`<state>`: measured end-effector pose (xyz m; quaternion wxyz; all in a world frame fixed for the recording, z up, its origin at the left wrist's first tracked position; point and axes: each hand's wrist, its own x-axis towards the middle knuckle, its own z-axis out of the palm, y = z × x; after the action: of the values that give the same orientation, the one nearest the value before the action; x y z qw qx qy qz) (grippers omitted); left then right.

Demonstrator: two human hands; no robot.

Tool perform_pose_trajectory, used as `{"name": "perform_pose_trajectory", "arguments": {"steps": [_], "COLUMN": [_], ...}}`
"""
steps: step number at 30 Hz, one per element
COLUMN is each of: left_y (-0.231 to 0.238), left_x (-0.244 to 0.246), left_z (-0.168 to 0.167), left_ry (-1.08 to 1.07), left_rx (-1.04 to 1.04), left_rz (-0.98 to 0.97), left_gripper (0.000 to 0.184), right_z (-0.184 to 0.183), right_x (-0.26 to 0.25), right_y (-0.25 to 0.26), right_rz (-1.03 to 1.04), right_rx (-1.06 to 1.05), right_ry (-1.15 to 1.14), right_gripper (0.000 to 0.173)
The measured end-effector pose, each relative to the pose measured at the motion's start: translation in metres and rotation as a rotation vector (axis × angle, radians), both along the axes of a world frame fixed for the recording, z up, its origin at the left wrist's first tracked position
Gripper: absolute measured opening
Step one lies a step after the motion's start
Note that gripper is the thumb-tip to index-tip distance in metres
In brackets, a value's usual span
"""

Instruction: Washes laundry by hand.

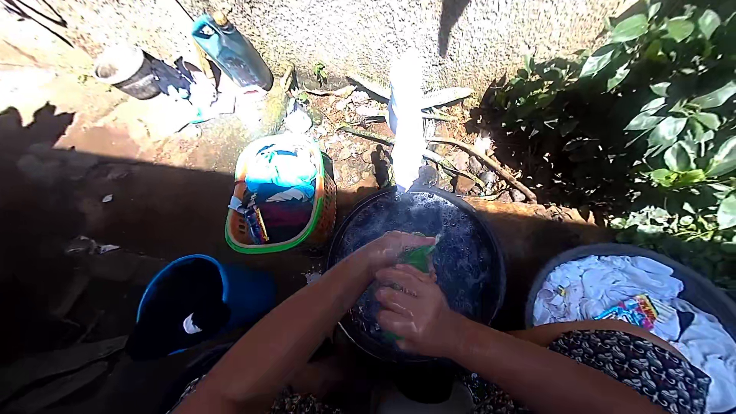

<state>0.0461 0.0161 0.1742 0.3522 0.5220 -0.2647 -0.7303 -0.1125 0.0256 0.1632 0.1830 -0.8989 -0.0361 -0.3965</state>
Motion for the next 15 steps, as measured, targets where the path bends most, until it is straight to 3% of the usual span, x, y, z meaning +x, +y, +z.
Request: {"name": "perform_pose_trajectory", "arguments": {"steps": [3,6,8,11,15], "left_y": [-0.012,-0.014,-0.01,0.001,0.013], "left_x": [-0.018,-0.04,-0.054,-0.072,-0.059], "left_z": [0.009,-0.005,-0.021,-0.048,-0.075], "left_ry": [-0.265,-0.572,-0.723,-0.851,-0.847], "left_rx": [0.067,0.047,0.007,-0.036,-0.012], "left_rz": [-0.33,-0.564,-0.627,-0.68,-0.526], "left_gripper": [0.039,0.036,0.037,0.042,0.044], "right_z": [-0.018,-0.046,-0.064,-0.09,-0.111], "right_x": [0.0,-0.002,-0.007,-0.017,-0.009], "right_y": [0.011,0.021,0.027,0.036,0.038], "right_rz": [0.037,0.064,0.129,0.251,0.284], "right_rx": [-0.195,-0.383,-0.46,-0.402,-0.396], "right_ry": [0.087,0.269,0.448,0.698,0.699], "right_gripper": [0.022,0.023,0.018,0.015,0.013]}}
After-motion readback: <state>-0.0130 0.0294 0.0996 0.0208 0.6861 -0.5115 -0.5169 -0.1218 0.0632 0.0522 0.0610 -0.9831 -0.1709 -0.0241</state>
